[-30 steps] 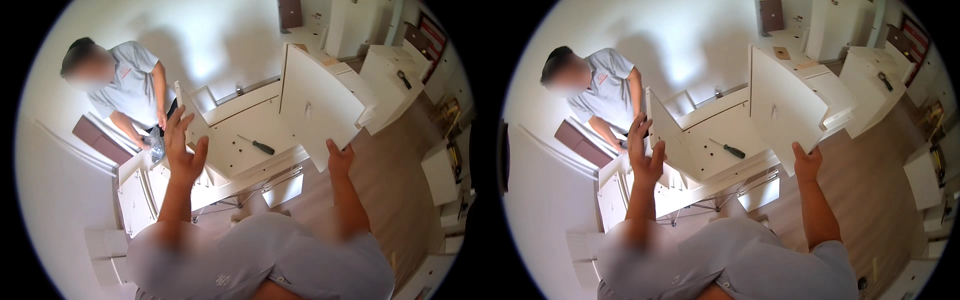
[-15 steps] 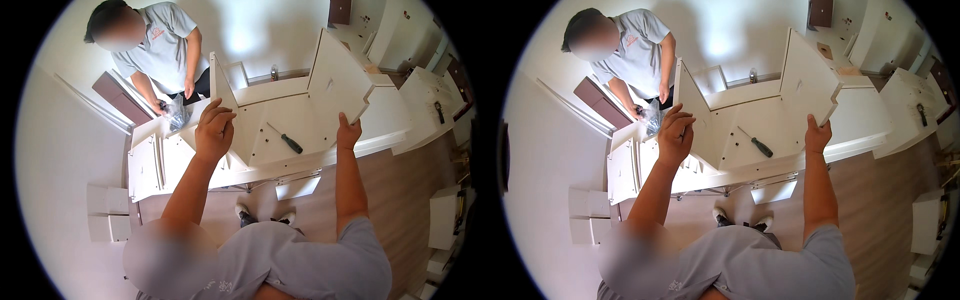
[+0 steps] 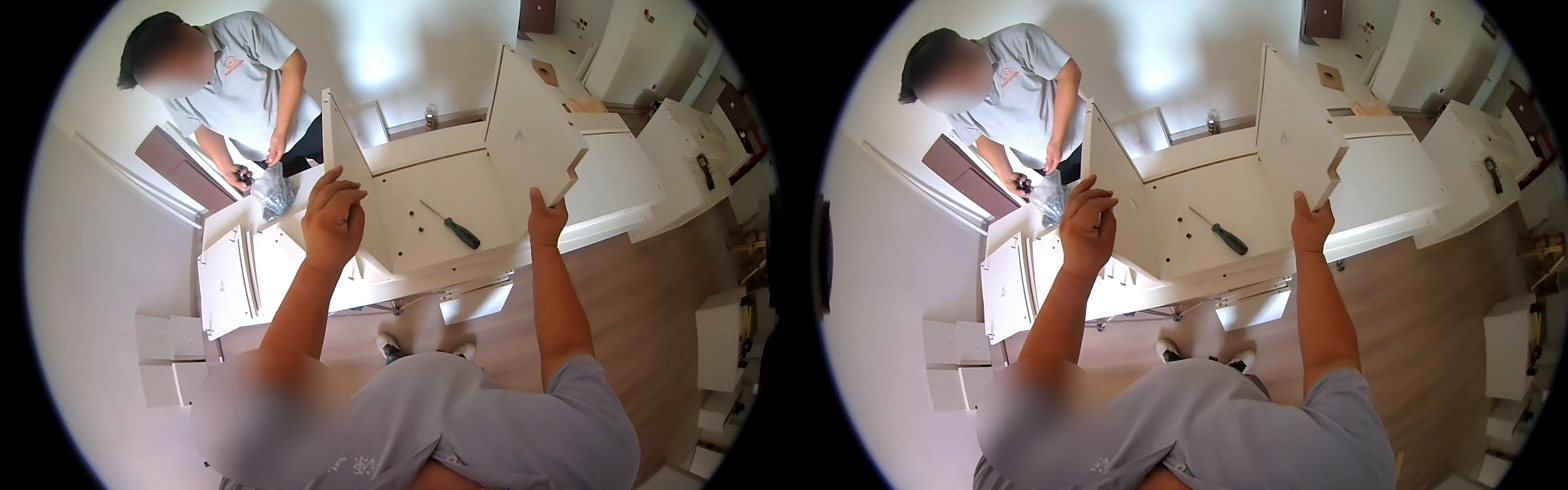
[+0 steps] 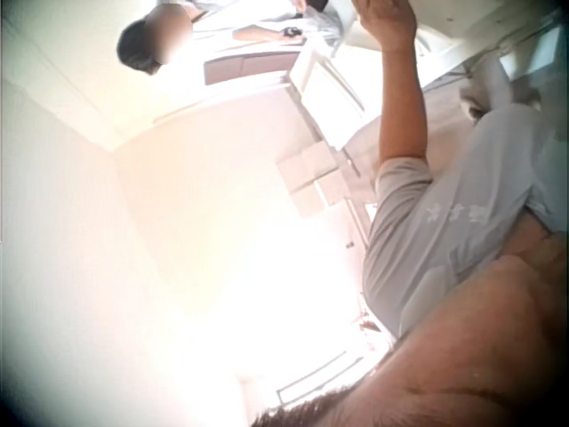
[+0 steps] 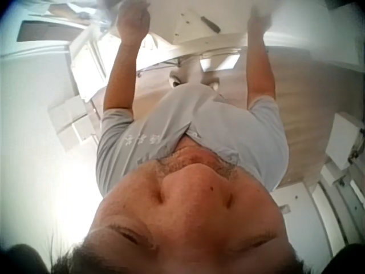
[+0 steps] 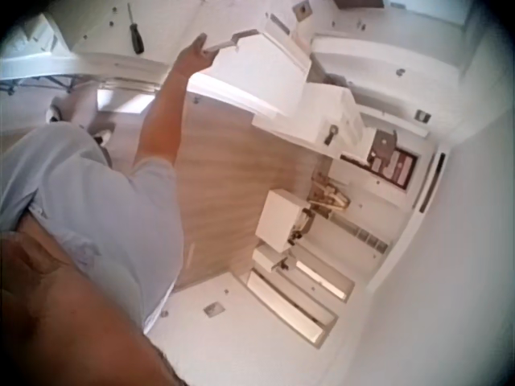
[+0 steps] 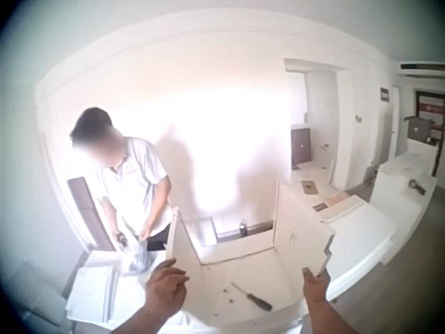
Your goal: The person is assembling a white cabinet by positioning wooden panels on the floor and using a screwdriver to secure them with screws.
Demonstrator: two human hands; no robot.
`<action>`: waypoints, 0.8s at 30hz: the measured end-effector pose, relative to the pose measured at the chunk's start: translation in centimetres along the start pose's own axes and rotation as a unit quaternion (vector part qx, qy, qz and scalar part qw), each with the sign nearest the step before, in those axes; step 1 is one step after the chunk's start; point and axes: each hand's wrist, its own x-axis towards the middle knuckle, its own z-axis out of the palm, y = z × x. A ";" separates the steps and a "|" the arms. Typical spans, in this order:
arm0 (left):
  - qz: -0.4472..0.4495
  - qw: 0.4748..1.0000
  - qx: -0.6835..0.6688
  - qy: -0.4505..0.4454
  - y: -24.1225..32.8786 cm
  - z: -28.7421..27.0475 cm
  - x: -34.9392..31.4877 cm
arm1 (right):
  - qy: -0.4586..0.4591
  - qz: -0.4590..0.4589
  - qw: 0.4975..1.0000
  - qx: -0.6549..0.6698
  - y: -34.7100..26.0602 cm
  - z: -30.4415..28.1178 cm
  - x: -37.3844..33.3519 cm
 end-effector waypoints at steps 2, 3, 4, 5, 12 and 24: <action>-0.001 1.000 -0.002 -0.002 0.0 0.1 0.0 | -0.016 0.004 0.999 -0.037 0.0 0.4 0.5; -0.001 1.000 -0.001 -0.003 0.0 0.1 0.0 | -0.026 0.012 0.997 -0.068 0.0 0.6 0.8; -0.001 1.000 0.001 -0.003 0.0 0.1 0.0 | -0.034 -0.001 0.994 -0.101 0.1 0.7 1.0; -0.001 1.000 0.000 -0.002 0.0 0.1 0.1 | -0.047 -0.033 0.996 -0.073 0.2 1.1 1.1; 0.001 1.000 -0.005 0.009 0.2 0.3 0.2 | -0.065 -0.004 0.991 -0.118 3.4 -1.2 -2.3; -0.009 1.000 -0.013 0.005 0.1 0.2 -0.2 | -0.117 0.120 0.973 -0.162 17.2 -10.9 -11.0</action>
